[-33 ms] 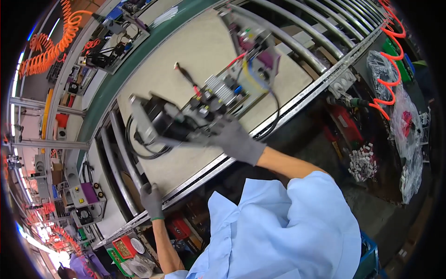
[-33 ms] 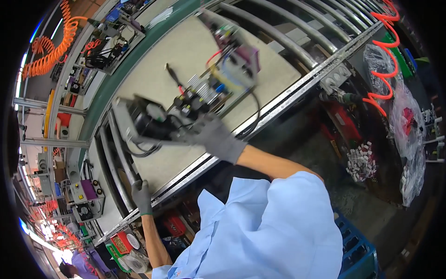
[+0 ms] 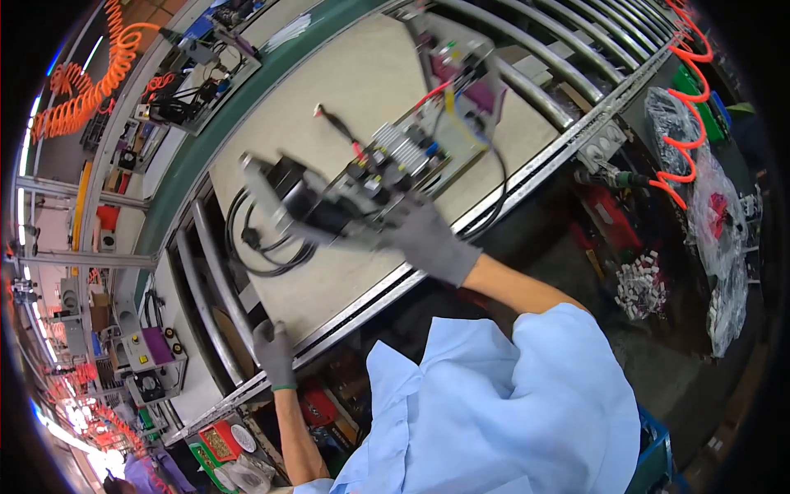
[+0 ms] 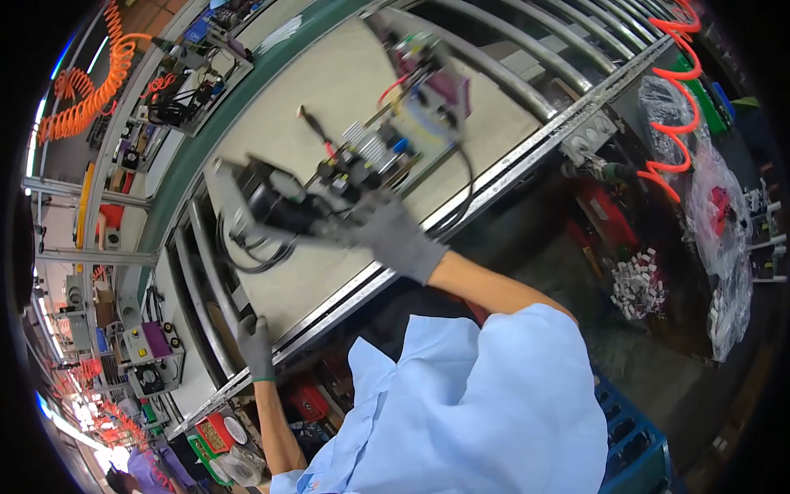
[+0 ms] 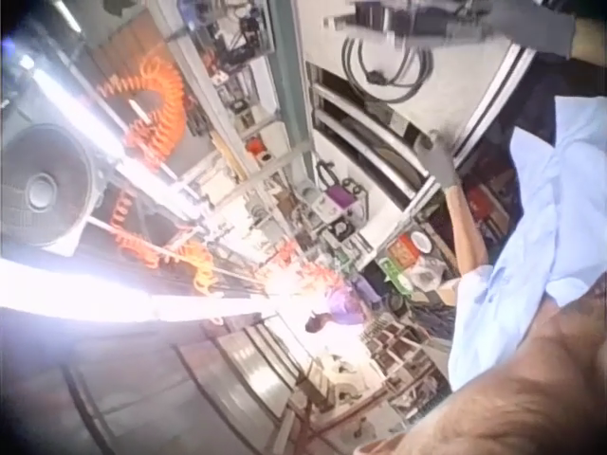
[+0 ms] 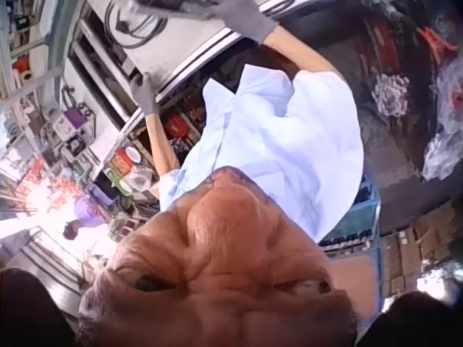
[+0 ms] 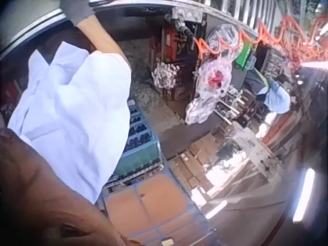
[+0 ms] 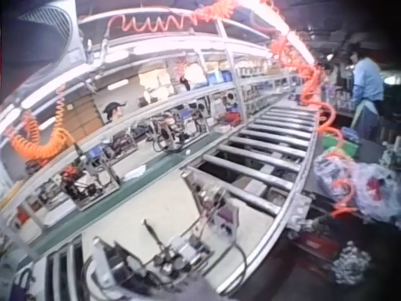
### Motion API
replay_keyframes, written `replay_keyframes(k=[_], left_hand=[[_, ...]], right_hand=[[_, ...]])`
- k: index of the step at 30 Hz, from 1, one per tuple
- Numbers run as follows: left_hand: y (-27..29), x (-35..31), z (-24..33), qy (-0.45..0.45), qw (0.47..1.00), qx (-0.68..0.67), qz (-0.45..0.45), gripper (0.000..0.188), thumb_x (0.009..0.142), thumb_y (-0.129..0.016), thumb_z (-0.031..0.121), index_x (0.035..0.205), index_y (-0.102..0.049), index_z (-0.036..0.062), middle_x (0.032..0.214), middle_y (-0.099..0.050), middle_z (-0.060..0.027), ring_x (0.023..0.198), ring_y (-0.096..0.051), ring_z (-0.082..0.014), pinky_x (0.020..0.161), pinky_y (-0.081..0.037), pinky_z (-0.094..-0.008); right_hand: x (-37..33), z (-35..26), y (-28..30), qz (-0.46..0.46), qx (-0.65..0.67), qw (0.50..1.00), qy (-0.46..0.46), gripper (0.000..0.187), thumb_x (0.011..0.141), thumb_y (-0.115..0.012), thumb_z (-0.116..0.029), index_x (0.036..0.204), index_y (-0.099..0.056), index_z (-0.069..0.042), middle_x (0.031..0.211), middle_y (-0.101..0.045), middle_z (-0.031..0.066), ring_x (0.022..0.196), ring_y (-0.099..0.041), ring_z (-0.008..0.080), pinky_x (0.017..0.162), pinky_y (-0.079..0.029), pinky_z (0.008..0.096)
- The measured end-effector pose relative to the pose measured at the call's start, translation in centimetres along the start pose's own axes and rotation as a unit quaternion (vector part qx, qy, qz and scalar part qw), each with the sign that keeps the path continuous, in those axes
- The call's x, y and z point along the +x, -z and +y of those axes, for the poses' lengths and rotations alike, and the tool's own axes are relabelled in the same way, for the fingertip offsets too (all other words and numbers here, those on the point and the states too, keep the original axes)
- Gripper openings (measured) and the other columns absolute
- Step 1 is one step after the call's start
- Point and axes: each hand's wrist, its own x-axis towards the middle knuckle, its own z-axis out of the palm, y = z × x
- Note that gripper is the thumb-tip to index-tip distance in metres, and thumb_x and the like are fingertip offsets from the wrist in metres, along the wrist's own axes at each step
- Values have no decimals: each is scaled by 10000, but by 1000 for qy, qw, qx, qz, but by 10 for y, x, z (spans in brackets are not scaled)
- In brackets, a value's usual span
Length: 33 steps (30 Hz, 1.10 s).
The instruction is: Assemble electronic components including a fan, circuit board, and wiring onto a chassis using an air screwdriver.
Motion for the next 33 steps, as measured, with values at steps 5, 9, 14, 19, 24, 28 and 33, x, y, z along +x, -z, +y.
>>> replay_keyframes(k=[5, 9, 14, 19, 24, 28, 33], left_hand=[[-68, -53, 132, -110, 967, -190, -129, 475, 881, -711, 237, 1262, -609, -28, 1175, -680, -178, 998, -671, -228, 867, -531, -339], [-136, -80, 252, -153, 890, -325, -281, 513, 907, -683, 218, 1338, -563, -34, 1186, -661, -170, 1055, -653, -211, 908, -521, -330], [-147, -108, 304, -173, 748, -456, -450, 404, 927, -649, 175, 1292, -611, 5, 1185, -690, -146, 1067, -669, -210, 939, -513, -321], [-102, -71, 196, -248, 853, -411, -205, 261, 861, -667, 65, 1118, -662, 22, 1182, -671, -173, 1120, -644, -336, 966, -522, -393], [-28, 39, -6, -167, 968, -154, 104, 236, 884, -634, 98, 1110, -658, 34, 1131, -672, -197, 1088, -618, -397, 974, -485, -457], [49, 125, -168, -61, 943, 170, 278, 397, 827, -645, 219, 1178, -609, 39, 1135, -623, -254, 1001, -613, -445, 891, -505, -523], [124, 178, -327, 249, 940, 147, 179, 893, 838, -654, 519, 1470, -404, -60, 1493, -439, -286, 1426, -393, -391, 1191, -316, -441]], right_hand=[[-29, 69, 75, 59, -187, 955, -224, 271, 792, -615, -71, 1047, -705, -95, 1175, -623, 193, 1163, -537, 379, 1023, -402, 518], [-38, 61, 93, 94, -210, 938, -261, 283, 825, -646, -113, 1107, -681, -102, 1234, -596, 199, 1216, -507, 383, 1042, -391, 505], [-37, 67, 76, 93, -92, 949, -288, 260, 862, -654, -127, 1113, -665, -60, 1228, -591, 207, 1183, -538, 384, 1030, -416, 463], [-50, 66, 47, 60, -64, 969, -232, 282, 860, -644, -69, 1142, -646, -46, 1255, -590, 189, 1204, -534, 371, 1038, -431, 462], [-55, 65, 26, 13, -78, 964, -254, 238, 881, -658, -105, 1108, -690, -43, 1284, -616, 189, 1201, -568, 358, 1025, -453, 456], [-53, 70, 30, -41, -136, 951, -276, 221, 925, -639, -140, 1104, -699, -25, 1287, -614, 204, 1185, -577, 376, 1015, -459, 472], [-44, 51, 26, 0, -117, 974, -193, 298, 908, -668, -144, 1174, -663, -9, 1304, -584, 222, 1219, -546, 398, 1039, -439, 477]])
